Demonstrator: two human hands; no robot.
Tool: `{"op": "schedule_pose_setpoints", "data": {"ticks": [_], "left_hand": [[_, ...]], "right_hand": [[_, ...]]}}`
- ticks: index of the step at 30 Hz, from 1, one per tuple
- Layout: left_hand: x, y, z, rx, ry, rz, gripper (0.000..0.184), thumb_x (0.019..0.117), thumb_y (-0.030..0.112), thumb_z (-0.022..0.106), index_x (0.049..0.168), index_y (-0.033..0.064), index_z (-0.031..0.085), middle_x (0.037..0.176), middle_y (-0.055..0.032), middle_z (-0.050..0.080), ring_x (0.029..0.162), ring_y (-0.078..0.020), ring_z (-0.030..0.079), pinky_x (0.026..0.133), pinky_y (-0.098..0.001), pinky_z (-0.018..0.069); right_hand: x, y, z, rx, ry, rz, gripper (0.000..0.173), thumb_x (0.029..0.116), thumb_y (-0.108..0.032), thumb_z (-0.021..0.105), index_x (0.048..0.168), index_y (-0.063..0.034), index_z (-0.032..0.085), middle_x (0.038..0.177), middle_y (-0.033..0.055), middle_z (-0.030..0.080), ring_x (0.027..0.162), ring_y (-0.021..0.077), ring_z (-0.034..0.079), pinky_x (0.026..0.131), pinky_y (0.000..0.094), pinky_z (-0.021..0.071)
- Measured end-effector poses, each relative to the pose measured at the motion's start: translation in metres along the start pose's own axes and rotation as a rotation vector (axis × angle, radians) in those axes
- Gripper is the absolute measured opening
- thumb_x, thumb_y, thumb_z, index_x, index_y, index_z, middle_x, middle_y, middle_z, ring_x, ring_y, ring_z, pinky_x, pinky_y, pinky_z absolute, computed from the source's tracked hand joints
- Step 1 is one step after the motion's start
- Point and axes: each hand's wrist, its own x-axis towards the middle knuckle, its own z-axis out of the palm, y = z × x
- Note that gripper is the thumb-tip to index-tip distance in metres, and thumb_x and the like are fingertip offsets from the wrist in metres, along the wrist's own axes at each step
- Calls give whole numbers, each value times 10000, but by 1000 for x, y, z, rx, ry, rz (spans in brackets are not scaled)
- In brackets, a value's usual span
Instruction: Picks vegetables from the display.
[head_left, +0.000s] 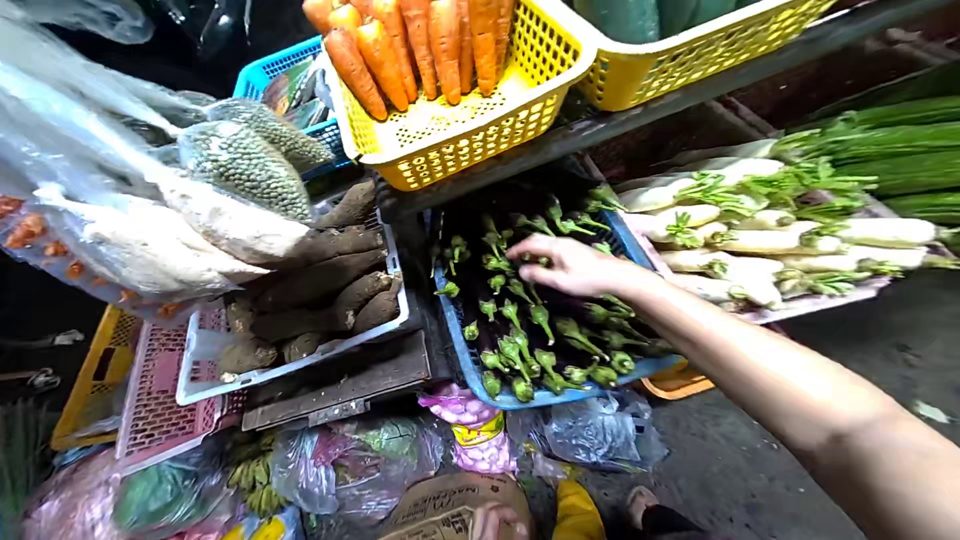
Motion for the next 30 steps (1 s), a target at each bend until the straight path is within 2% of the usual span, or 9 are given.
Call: {"op": "schedule_pose_setpoints", "data": {"ticks": [4,7,12,16,18,23,26,28,30], "left_hand": [[37,-13,47,182,-517,-181,350,1020,212,595,1257,-38,657,1229,-232,679,1118,-344,682,1009,-512,533],[59,-32,108,369,-792,-170,362,1031,243,585,1283,-7,654,1307,-215,647,1213,-331,638,1074,-496,492],[111,-49,219,586,-921,-70,350,1047,202,529,1338,43,642,1450,-171,572,1317,-315,577,1121,-482,455],[152,-70,307,608,-1116,141,335,1052,140,477,1308,36,667,1422,-169,594,1320,-298,577,1135,-469,447],[165,-67,350,615,-1209,236,324,1040,131,495,1282,21,681,1423,-176,589,1354,-300,542,1164,-447,412],[216,-57,420,853,-1074,-41,372,1061,214,484,1298,-26,641,1350,-250,625,1289,-390,589,1085,-570,456],[262,-81,429,845,-729,-264,356,1064,210,501,1296,-16,649,1346,-251,629,1289,-394,588,1087,-576,452],[290,-102,429,732,-613,-285,333,1083,168,467,1241,-42,672,1303,-253,649,1265,-370,600,1093,-532,445],[303,-116,428,818,-691,-200,339,1055,109,496,1346,-1,631,1452,-230,559,1367,-365,525,1151,-516,400]], "right_hand": [[-153,26,7,624,-371,-65,358,1045,-289,567,1293,-51,668,1133,4,745,875,47,705,758,226,597],[-249,74,47,743,-516,289,305,1040,-118,531,1291,-6,662,1086,73,756,801,108,711,702,280,595],[-366,175,152,584,-392,990,282,1064,-77,511,1291,11,653,1105,195,696,881,234,656,843,420,530],[-426,219,216,533,-356,1115,302,1056,-135,526,1280,-16,689,1202,236,697,1123,375,665,1029,577,472],[-438,227,241,572,-302,1092,297,1046,-110,526,1273,-21,696,1241,216,695,1191,367,648,1067,570,458],[-431,231,287,790,-231,933,275,1042,-54,528,1238,33,700,1252,233,692,1214,370,644,1103,522,453],[-441,234,350,956,-130,1006,262,1022,-98,587,1222,31,695,1171,234,710,1104,369,684,1019,545,508],[-451,233,388,1100,-109,1054,286,1044,-160,571,1224,35,680,1120,227,713,1011,339,701,951,520,540],[-456,232,404,1265,-138,1089,303,1062,-142,542,1262,61,645,1131,244,689,977,320,678,918,485,532]]}}
